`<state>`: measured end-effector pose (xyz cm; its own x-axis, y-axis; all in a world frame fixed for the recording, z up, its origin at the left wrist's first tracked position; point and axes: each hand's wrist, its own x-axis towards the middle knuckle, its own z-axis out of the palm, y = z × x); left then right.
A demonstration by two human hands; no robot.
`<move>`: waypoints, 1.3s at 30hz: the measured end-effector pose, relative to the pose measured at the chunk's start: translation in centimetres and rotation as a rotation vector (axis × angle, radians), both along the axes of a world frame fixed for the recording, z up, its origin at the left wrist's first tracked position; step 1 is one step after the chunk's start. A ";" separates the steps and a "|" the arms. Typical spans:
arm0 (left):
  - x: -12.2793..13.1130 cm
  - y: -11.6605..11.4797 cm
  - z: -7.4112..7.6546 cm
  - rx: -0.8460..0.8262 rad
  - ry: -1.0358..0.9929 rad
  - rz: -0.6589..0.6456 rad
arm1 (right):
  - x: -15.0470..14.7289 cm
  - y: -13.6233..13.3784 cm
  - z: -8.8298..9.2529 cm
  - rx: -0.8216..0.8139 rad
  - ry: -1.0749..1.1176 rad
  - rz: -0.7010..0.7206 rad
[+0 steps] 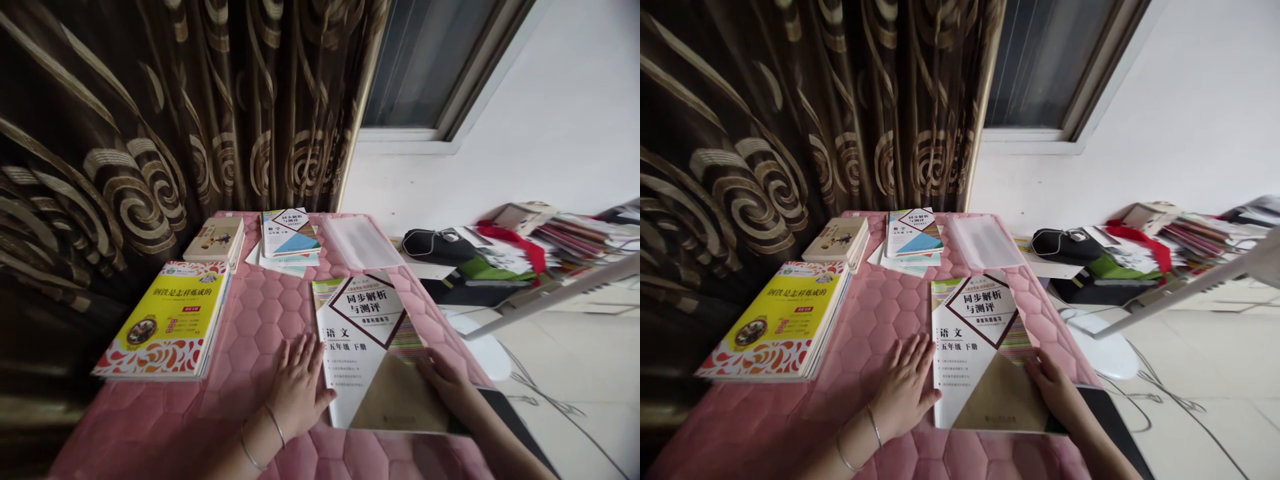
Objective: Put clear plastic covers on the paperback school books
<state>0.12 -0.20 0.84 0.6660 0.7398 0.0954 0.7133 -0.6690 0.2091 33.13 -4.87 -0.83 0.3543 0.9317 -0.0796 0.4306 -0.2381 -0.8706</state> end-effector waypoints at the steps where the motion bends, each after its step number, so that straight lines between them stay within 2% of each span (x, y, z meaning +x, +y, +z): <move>1: 0.0 0.0 -0.1 0.010 0.005 0.002 | -0.1 0.1 -0.2 -0.005 -0.004 0.001; 7: 0.0 -0.1 0.0 -0.002 -0.017 0.018 | -0.5 0.4 -0.2 -0.076 -0.067 -0.009; 21: 0.1 0.3 -0.4 -0.040 -0.029 0.020 | -1.5 0.0 -0.1 -0.100 -0.184 -0.071; 29: 0.2 0.2 -0.4 -0.060 -0.030 0.023 | -1.9 -0.3 0.1 -0.095 -0.169 -0.081; 33: 0.2 0.2 -0.1 -0.071 -0.036 0.015 | -1.6 -0.4 0.3 -0.116 -0.104 -0.055; 39: 0.1 0.1 -0.2 -0.050 -0.023 0.006 | -1.5 -0.8 0.0 -0.099 -0.021 -0.095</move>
<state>0.23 -0.06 0.61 0.6598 0.7478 0.0734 0.7115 -0.6532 0.2590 31.63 -5.64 -0.80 0.4435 0.8816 -0.1615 0.4198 -0.3635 -0.8316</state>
